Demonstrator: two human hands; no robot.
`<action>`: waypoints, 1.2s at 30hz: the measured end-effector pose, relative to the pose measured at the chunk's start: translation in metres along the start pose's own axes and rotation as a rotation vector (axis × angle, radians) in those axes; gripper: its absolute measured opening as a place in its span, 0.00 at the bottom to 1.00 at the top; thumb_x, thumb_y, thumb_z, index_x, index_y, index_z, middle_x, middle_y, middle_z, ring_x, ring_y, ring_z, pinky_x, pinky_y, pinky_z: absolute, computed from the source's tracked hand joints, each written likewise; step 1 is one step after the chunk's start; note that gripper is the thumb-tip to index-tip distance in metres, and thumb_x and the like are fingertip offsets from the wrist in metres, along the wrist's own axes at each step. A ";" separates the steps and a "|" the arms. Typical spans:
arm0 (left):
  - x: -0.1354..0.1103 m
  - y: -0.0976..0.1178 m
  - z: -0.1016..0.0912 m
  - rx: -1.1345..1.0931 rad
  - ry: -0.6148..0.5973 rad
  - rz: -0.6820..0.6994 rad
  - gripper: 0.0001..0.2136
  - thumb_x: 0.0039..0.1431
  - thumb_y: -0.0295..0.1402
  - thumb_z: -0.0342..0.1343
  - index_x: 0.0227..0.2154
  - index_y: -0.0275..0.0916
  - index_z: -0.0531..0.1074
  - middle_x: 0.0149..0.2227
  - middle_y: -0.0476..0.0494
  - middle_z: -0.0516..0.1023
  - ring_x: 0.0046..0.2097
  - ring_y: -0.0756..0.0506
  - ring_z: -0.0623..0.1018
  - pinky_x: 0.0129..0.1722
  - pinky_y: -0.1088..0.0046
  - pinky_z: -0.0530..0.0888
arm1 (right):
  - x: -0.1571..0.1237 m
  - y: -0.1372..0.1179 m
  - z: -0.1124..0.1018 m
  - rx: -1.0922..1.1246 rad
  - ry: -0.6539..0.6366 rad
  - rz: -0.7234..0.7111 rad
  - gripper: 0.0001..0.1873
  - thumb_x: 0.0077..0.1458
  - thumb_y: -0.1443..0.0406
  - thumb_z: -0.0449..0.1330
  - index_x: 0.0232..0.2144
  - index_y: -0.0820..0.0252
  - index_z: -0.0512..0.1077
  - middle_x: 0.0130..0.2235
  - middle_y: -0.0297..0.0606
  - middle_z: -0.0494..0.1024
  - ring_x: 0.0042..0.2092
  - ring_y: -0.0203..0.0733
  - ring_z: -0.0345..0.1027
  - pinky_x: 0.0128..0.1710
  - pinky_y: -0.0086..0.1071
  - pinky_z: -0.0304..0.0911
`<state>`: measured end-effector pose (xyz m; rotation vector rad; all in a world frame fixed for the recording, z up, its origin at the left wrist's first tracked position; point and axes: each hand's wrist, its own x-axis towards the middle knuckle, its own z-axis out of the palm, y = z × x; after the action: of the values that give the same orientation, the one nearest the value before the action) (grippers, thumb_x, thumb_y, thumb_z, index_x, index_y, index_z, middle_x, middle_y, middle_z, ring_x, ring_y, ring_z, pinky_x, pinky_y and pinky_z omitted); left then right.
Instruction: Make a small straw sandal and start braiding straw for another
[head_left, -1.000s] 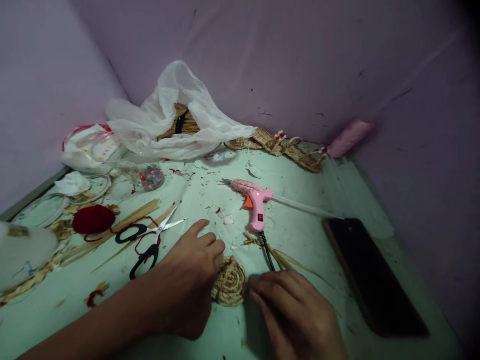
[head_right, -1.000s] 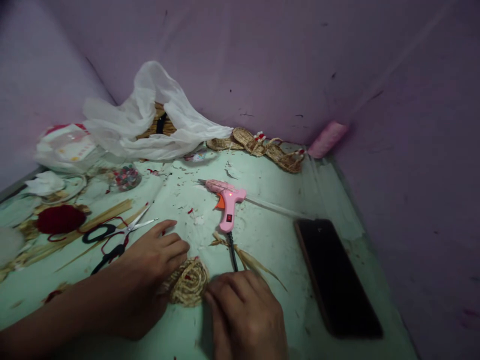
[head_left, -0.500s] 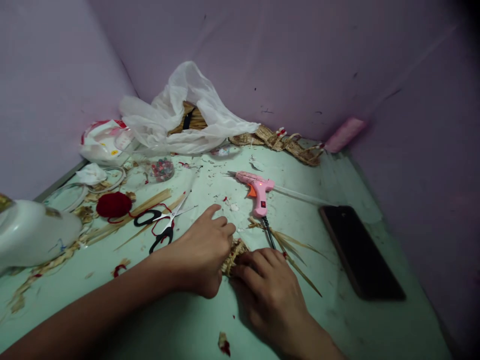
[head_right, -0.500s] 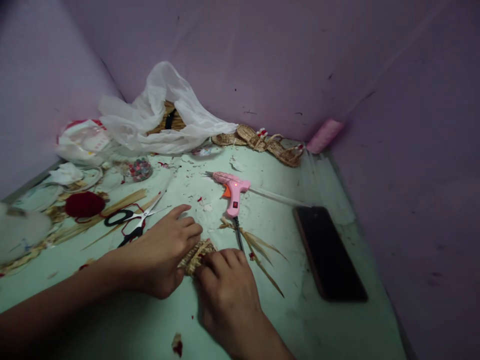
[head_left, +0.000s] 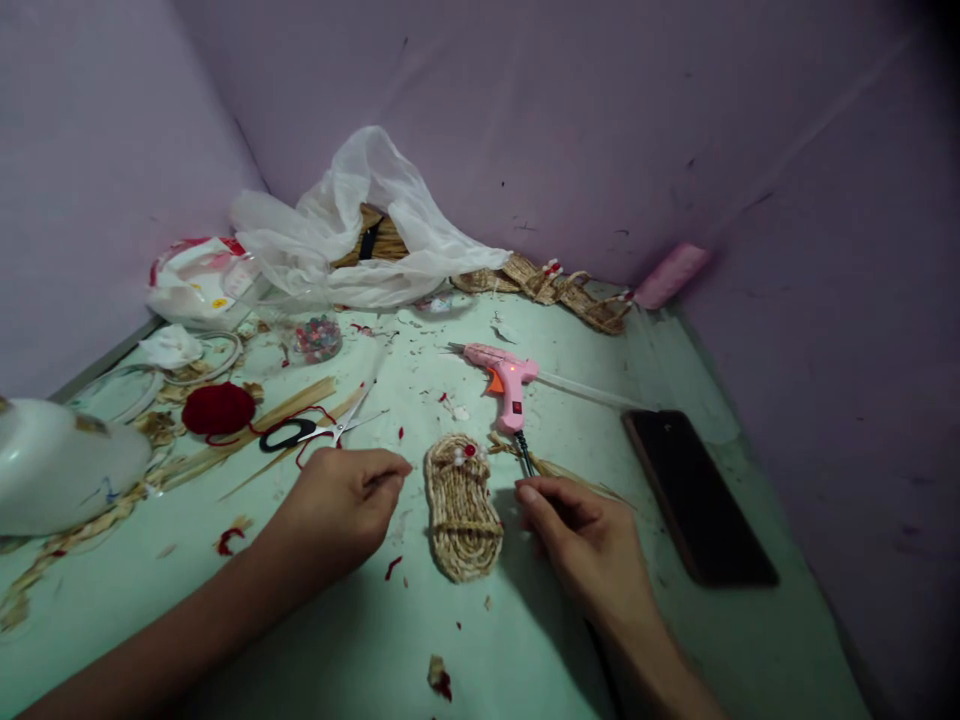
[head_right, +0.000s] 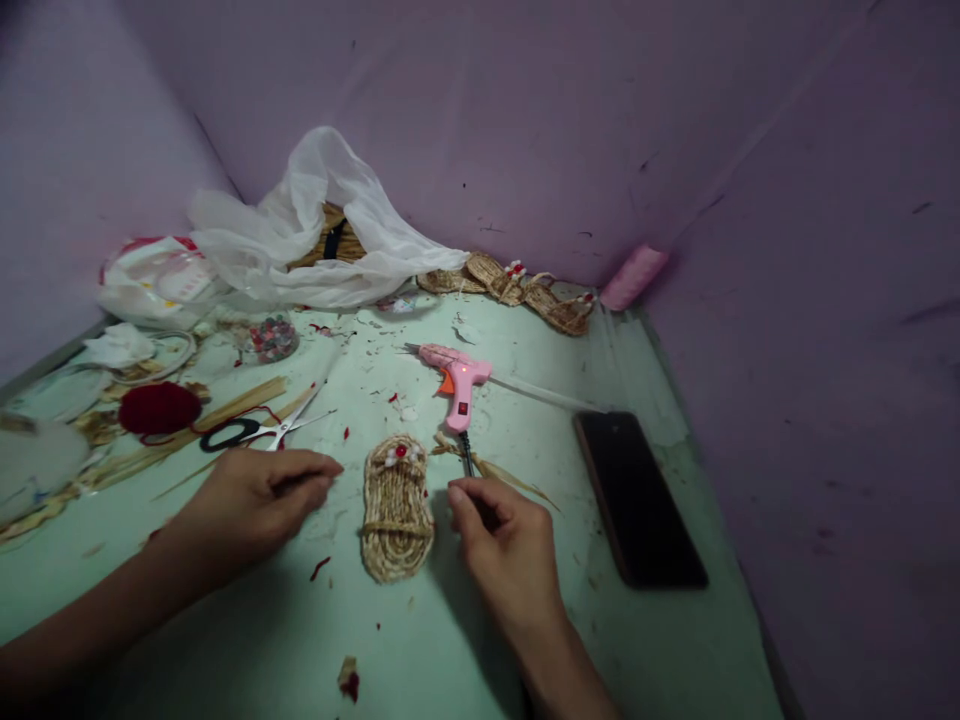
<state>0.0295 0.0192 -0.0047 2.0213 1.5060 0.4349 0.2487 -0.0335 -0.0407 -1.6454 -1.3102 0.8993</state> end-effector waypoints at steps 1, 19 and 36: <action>-0.001 -0.002 0.005 -0.035 -0.132 -0.101 0.12 0.52 0.34 0.46 0.22 0.36 0.72 0.17 0.50 0.69 0.20 0.51 0.68 0.22 0.77 0.64 | 0.001 0.001 0.002 -0.030 -0.039 -0.032 0.09 0.51 0.62 0.58 0.28 0.60 0.76 0.25 0.36 0.77 0.25 0.39 0.69 0.25 0.30 0.64; 0.002 -0.002 0.040 -0.077 -0.146 -0.087 0.11 0.49 0.33 0.46 0.18 0.36 0.68 0.15 0.50 0.64 0.20 0.52 0.63 0.21 0.77 0.58 | 0.002 0.003 0.013 -0.223 -0.226 -0.318 0.09 0.53 0.70 0.54 0.27 0.61 0.75 0.27 0.38 0.75 0.29 0.38 0.68 0.29 0.30 0.62; -0.008 -0.003 0.038 0.007 -0.142 -0.104 0.12 0.50 0.36 0.47 0.19 0.36 0.71 0.15 0.50 0.67 0.19 0.53 0.60 0.22 0.76 0.56 | -0.001 0.000 0.014 -0.219 -0.207 -0.297 0.10 0.51 0.67 0.55 0.22 0.61 0.74 0.22 0.36 0.73 0.24 0.36 0.65 0.24 0.30 0.61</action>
<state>0.0463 0.0024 -0.0351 1.9261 1.5178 0.2390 0.2360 -0.0317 -0.0459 -1.4924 -1.7965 0.7820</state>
